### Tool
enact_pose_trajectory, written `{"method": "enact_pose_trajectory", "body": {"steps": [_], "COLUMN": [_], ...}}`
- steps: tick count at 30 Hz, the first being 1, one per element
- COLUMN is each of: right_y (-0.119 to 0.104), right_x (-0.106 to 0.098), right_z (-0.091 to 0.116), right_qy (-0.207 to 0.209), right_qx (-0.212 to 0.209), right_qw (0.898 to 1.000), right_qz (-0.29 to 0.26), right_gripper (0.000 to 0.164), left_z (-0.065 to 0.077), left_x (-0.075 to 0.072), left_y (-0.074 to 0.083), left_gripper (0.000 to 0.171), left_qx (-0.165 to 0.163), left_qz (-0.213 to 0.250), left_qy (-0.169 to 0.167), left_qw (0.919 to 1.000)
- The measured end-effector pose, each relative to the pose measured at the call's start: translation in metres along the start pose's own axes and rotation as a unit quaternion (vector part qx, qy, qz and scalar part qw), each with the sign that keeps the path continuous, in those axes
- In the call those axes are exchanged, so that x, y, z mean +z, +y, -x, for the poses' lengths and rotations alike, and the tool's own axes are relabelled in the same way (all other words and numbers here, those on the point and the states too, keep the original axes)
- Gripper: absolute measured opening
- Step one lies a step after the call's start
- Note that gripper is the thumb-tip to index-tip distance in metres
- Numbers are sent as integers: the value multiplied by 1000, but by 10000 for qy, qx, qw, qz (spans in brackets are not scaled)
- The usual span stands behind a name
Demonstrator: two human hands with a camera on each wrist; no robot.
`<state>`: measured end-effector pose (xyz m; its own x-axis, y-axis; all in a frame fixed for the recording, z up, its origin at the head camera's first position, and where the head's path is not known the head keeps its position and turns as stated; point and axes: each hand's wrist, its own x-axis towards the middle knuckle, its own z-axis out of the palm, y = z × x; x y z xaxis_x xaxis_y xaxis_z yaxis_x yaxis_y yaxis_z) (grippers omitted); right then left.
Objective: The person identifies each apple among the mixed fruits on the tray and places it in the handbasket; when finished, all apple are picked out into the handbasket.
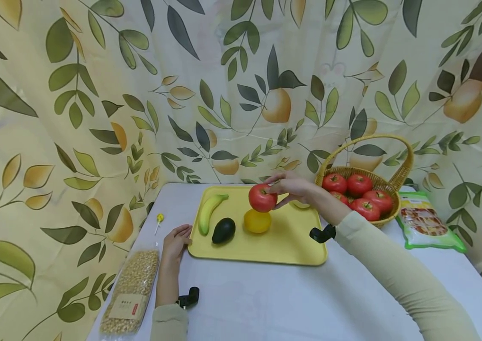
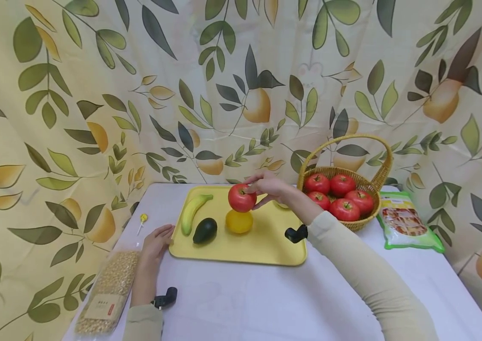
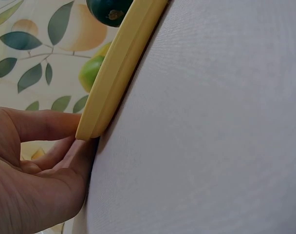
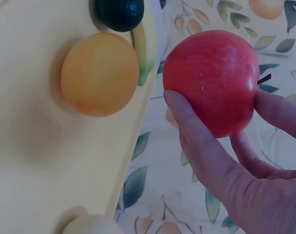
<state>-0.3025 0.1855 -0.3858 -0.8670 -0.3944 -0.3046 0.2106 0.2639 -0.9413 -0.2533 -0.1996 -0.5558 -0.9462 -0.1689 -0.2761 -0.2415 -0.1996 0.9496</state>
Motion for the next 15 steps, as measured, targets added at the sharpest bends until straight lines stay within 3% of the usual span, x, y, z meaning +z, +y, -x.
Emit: {"method": "enact_pose_trajectory", "body": {"steps": [15], "right_y": [6], "right_x": [-19], "right_z": [14], "right_qy": [185], "right_qx": [-104], "right_qw": [9998], "right_qz": [-9], "right_gripper": [48], "left_z": [4], "left_x": [1], "left_y": [2], "left_gripper": [68], "left_qx": [-26], "left_qz": [38], "left_qy": [-38], "left_qw": [10000]}}
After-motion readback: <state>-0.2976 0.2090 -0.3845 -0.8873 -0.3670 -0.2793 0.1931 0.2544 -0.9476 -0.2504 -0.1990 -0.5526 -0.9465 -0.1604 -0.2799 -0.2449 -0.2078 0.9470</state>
